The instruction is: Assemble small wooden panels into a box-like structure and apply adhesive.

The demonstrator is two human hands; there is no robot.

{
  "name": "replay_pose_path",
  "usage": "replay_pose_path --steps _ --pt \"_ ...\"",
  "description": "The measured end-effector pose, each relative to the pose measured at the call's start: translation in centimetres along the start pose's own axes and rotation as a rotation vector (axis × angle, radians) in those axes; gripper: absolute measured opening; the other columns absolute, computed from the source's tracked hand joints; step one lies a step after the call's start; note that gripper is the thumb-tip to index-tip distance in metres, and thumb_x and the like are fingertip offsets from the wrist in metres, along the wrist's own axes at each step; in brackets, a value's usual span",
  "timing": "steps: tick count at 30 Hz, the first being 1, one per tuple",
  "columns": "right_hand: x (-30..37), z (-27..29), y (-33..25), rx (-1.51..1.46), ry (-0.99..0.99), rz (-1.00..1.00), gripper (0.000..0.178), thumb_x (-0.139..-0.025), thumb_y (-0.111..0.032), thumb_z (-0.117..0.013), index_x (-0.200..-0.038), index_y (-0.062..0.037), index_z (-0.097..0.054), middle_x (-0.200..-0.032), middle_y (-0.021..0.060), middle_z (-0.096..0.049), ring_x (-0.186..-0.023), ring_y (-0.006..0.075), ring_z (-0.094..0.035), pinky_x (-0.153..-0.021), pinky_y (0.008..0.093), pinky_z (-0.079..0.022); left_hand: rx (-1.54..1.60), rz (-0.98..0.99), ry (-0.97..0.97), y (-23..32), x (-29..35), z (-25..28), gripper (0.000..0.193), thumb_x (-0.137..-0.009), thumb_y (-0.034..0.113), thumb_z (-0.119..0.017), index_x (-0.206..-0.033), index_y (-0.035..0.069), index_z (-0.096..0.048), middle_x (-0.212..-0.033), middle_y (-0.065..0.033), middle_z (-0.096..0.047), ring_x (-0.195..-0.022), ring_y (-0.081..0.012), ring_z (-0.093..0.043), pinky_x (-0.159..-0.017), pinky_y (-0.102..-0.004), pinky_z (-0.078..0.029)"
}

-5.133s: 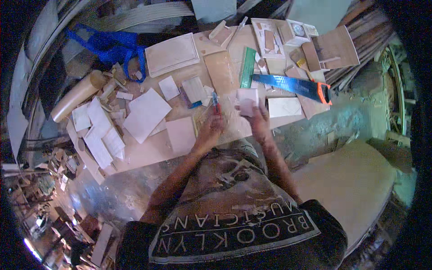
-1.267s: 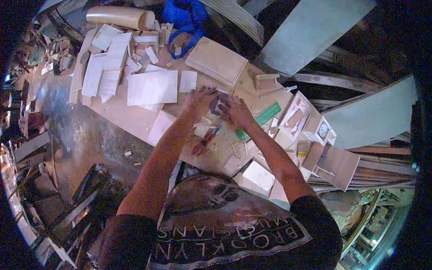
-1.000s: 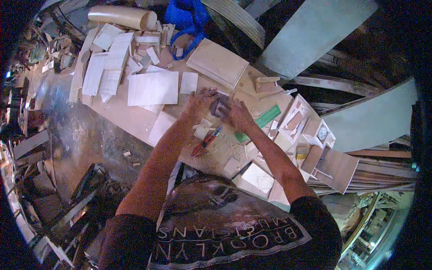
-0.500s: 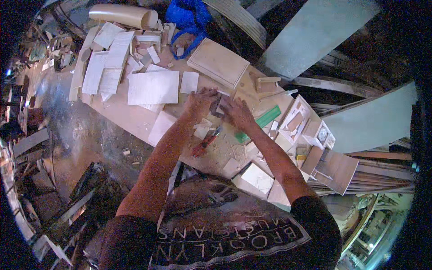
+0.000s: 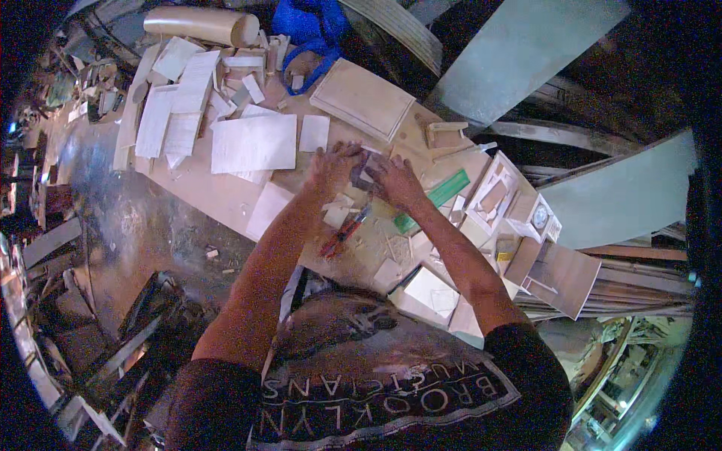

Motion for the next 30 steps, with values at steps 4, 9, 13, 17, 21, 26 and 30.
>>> replay_pose_path --steps 4,9,13,17,21,26,30 --pt "0.5 1.0 -0.5 0.036 0.041 0.001 0.048 -0.085 -0.033 -0.062 -0.129 -0.0127 -0.055 -0.147 0.0125 -0.038 -0.118 0.038 -0.046 -0.098 0.058 -0.039 -0.024 0.028 -0.158 -0.1 0.2 -1.4 0.052 -0.085 0.018 -0.058 -0.136 0.023 -0.049 -0.151 -0.0017 -0.037 -0.133 -0.029 -0.041 -0.099 -0.0586 -0.039" --pt "0.3 1.6 -0.3 0.111 -0.049 -0.033 0.051 -0.085 -0.032 -0.063 -0.13 -0.0107 -0.054 -0.145 0.0128 -0.038 -0.12 0.0379 -0.045 -0.099 0.0592 -0.038 -0.064 0.009 -0.032 0.3 0.0 0.5 0.046 -0.086 0.015 -0.056 -0.131 0.024 -0.054 -0.149 0.0032 -0.04 -0.131 -0.024 -0.043 -0.1 -0.0572 -0.041" --pt "0.4 1.8 -1.2 0.092 -0.025 0.024 0.049 -0.085 -0.033 -0.062 -0.13 -0.0127 -0.054 -0.144 0.0123 -0.04 -0.119 0.0383 -0.045 -0.1 0.0594 -0.037 -0.009 0.039 -0.12 -0.2 -0.1 -0.5 0.048 -0.085 0.015 -0.056 -0.132 0.024 -0.053 -0.15 0.0031 -0.038 -0.133 -0.0242 -0.041 -0.101 -0.0569 -0.04" --pt "0.5 0.1 0.2 -0.287 -0.089 -0.154 0.046 -0.089 -0.035 -0.058 -0.129 -0.0132 -0.054 -0.142 0.0131 -0.042 -0.119 0.0413 -0.045 -0.1 0.0604 -0.035 0.018 0.048 -0.173 -0.3 0.1 -1.4 0.051 -0.085 0.015 -0.056 -0.135 0.026 -0.051 -0.151 0.0031 -0.036 -0.136 -0.0239 -0.037 -0.103 -0.0562 -0.039" --pt "0.2 1.0 -0.1 0.02 -0.019 -0.04 0.049 -0.091 -0.033 -0.054 -0.134 -0.0119 -0.045 -0.144 0.0168 -0.041 -0.126 0.0431 -0.043 -0.1 0.0617 -0.035 -0.037 0.021 -0.145 -0.2 0.4 -1.8 0.05 -0.085 0.016 -0.056 -0.134 0.026 -0.051 -0.151 0.003 -0.036 -0.135 -0.0236 -0.038 -0.103 -0.0564 -0.038" --pt "-0.1 1.9 -0.3 0.028 -0.089 -0.023 0.043 -0.091 -0.03 -0.054 -0.128 -0.0105 -0.05 -0.14 0.0186 -0.044 -0.118 0.0434 -0.047 -0.098 0.0595 -0.037 0.028 0.034 -0.068 -0.5 -0.2 -2.0 0.048 -0.084 0.015 -0.057 -0.131 0.024 -0.054 -0.149 0.0028 -0.039 -0.132 -0.0244 -0.041 -0.103 -0.0582 -0.037" --pt "0.3 1.9 -0.5 0.012 -0.138 -0.058 0.04 -0.09 -0.029 -0.055 -0.125 -0.0093 -0.054 -0.134 0.0218 -0.047 -0.114 0.0428 -0.05 -0.096 0.0599 -0.037 -0.048 0.011 -0.033 -0.2 -0.4 -1.8 0.048 -0.083 0.014 -0.058 -0.13 0.024 -0.054 -0.148 0.0036 -0.041 -0.131 -0.0243 -0.043 -0.101 -0.0583 -0.038"
Point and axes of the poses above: each hand's wrist, its own x-axis away from the middle knuckle, its own z-axis out of the back of the hand, y = z × x, the point moved 10 cm from there along -x, towards the middle knuckle
